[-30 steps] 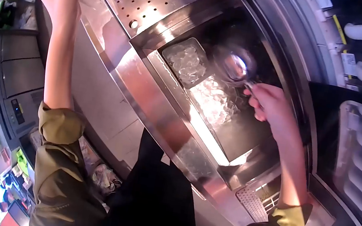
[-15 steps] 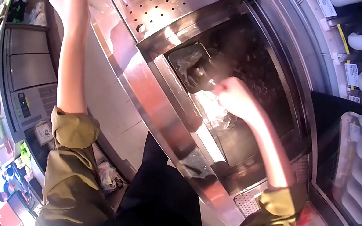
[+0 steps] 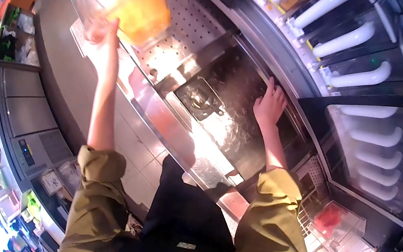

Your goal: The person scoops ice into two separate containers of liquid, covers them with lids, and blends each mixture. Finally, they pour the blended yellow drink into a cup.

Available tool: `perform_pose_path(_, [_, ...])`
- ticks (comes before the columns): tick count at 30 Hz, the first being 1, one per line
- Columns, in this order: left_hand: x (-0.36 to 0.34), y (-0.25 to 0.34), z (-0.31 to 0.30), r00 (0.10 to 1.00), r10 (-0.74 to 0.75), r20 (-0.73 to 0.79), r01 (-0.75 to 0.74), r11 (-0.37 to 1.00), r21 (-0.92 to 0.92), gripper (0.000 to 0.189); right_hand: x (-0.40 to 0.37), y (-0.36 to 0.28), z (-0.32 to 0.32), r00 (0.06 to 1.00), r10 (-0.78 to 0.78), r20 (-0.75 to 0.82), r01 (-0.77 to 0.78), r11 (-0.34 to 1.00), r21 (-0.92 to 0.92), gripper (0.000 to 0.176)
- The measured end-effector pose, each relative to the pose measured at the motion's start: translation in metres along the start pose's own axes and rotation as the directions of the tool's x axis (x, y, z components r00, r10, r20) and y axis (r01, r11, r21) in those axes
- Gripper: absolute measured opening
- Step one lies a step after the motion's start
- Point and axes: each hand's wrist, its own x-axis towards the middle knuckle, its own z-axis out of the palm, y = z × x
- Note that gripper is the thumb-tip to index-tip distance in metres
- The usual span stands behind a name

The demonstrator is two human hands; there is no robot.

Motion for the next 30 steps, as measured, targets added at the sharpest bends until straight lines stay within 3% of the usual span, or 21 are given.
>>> perform_pose_path(2, [0.000, 0.005, 0.004, 0.996, 0.069, -0.056, -0.066, 0.996, 0.057, 0.022, -0.009, -0.005, -0.006, 0.998, -0.002, -0.059, 0.003, 1.000, 0.004, 0.069])
perform_pose_path(4, [-0.006, 0.034, 0.000, 0.974, -0.220, 0.046, 0.223, 0.972, -0.071, 0.020, -0.013, -0.017, -0.014, 0.997, 0.058, 0.047, -0.062, 0.994, 0.086, 0.069])
perform_pose_path(5, [-0.005, 0.045, 0.000, 0.935, -0.346, 0.074, 0.354, 0.908, -0.224, 0.019, -0.015, -0.022, -0.015, 0.996, 0.060, 0.060, -0.064, 0.995, 0.075, 0.068])
perform_pose_path(7, [0.000, 0.008, -0.010, 0.851, -0.464, 0.246, 0.524, 0.781, -0.340, 0.020, -0.023, -0.019, -0.005, 0.997, 0.050, 0.066, -0.054, 0.997, 0.063, 0.068])
perform_pose_path(8, [-0.003, 0.028, -0.012, 0.828, -0.489, 0.275, 0.512, 0.859, -0.015, 0.022, -0.024, -0.021, 0.001, 0.998, 0.039, 0.052, -0.042, 0.997, 0.065, 0.068])
perform_pose_path(9, [-0.002, 0.031, -0.017, 0.875, -0.335, 0.350, 0.401, 0.906, -0.135, 0.024, -0.026, -0.037, -0.013, 0.984, 0.116, 0.135, -0.120, 0.993, 0.023, 0.066])
perform_pose_path(10, [-0.001, 0.020, -0.028, 0.883, -0.193, 0.428, 0.242, 0.968, -0.063, 0.025, -0.029, -0.055, -0.027, 0.957, 0.194, 0.215, -0.193, 0.981, -0.026, 0.064])
perform_pose_path(11, [0.003, 0.012, -0.038, 0.858, -0.056, 0.510, 0.067, 0.998, -0.004, 0.026, -0.037, -0.072, -0.029, 0.989, 0.109, 0.103, -0.120, 0.987, 0.108, 0.062])
perform_pose_path(12, [0.013, 0.022, -0.047, 0.771, -0.198, 0.606, 0.210, 0.976, 0.052, 0.032, -0.039, -0.095, -0.031, 0.999, 0.042, -0.021, -0.036, 0.972, 0.232, 0.059])
perform_pose_path(13, [0.034, 0.042, -0.069, 0.736, -0.081, 0.672, 0.110, 0.994, 0.000, 0.040, -0.032, -0.143, -0.079, 0.938, 0.062, 0.341, -0.264, 0.764, 0.588, 0.056])
perform_pose_path(14, [0.053, 0.036, -0.089, 0.671, 0.029, 0.741, -0.133, 0.988, 0.082, 0.051, -0.036, -0.195, -0.109, 0.948, -0.010, 0.317, -0.275, 0.473, 0.837, 0.055])
perform_pose_path(16, [0.114, 0.027, -0.130, 0.465, -0.093, 0.881, 0.134, 0.990, 0.034, 0.045, -0.034, -0.282, -0.145, 0.982, -0.078, 0.172, -0.121, 0.441, 0.889, 0.055])
perform_pose_path(18, [0.179, -0.001, -0.168, 0.466, -0.135, 0.874, 0.112, 0.989, 0.093, 0.035, -0.030, -0.349, -0.146, 0.984, 0.070, 0.163, -0.177, 0.456, 0.872, 0.055])
perform_pose_path(20, [0.239, -0.035, -0.202, 0.565, -0.215, 0.797, 0.096, 0.976, 0.195, 0.025, -0.014, -0.392, -0.122, 0.949, 0.295, 0.114, -0.193, 0.252, 0.948, 0.043])
perform_pose_path(22, [0.300, -0.065, -0.231, 0.569, -0.312, 0.761, 0.134, 0.948, 0.289, 0.022, -0.005, -0.412, -0.124, 0.799, 0.561, 0.216, -0.346, 0.136, 0.928, 0.029])
perform_pose_path(23, [0.327, -0.087, -0.240, 0.561, -0.312, 0.767, 0.153, 0.949, 0.274, 0.023, -0.009, -0.408, -0.119, 0.757, 0.635, 0.155, -0.280, 0.101, 0.955, 0.024])
perform_pose_path(24, [0.356, -0.110, -0.244, 0.553, -0.304, 0.776, 0.170, 0.953, 0.253, 0.024, -0.012, -0.411, -0.112, 0.699, 0.710, 0.091, -0.203, 0.074, 0.977, 0.019])
perform_pose_path(26, [0.423, -0.152, -0.244, 0.499, -0.288, 0.817, 0.149, 0.958, 0.247, 0.019, -0.006, -0.458, -0.159, 0.565, 0.825, -0.005, -0.089, 0.067, 0.994, 0.019])
perform_pose_path(28, [0.497, -0.207, -0.231, 0.490, -0.289, 0.822, 0.138, 0.957, 0.255, 0.018, -0.031, -0.460, -0.165, 0.549, 0.834, -0.055, -0.180, 0.182, 0.967, 0.018])
perform_pose_path(29, [0.539, -0.230, -0.222, 0.506, -0.258, 0.823, 0.052, 0.961, 0.270, 0.018, -0.045, -0.473, -0.179, 0.527, 0.848, -0.059, -0.241, 0.215, 0.946, 0.018])
perform_pose_path(30, [0.585, -0.253, -0.208, 0.523, -0.225, 0.822, -0.033, 0.959, 0.283, 0.017, -0.036, -0.512, -0.203, 0.465, 0.861, -0.207, -0.250, 0.352, 0.902, 0.010])
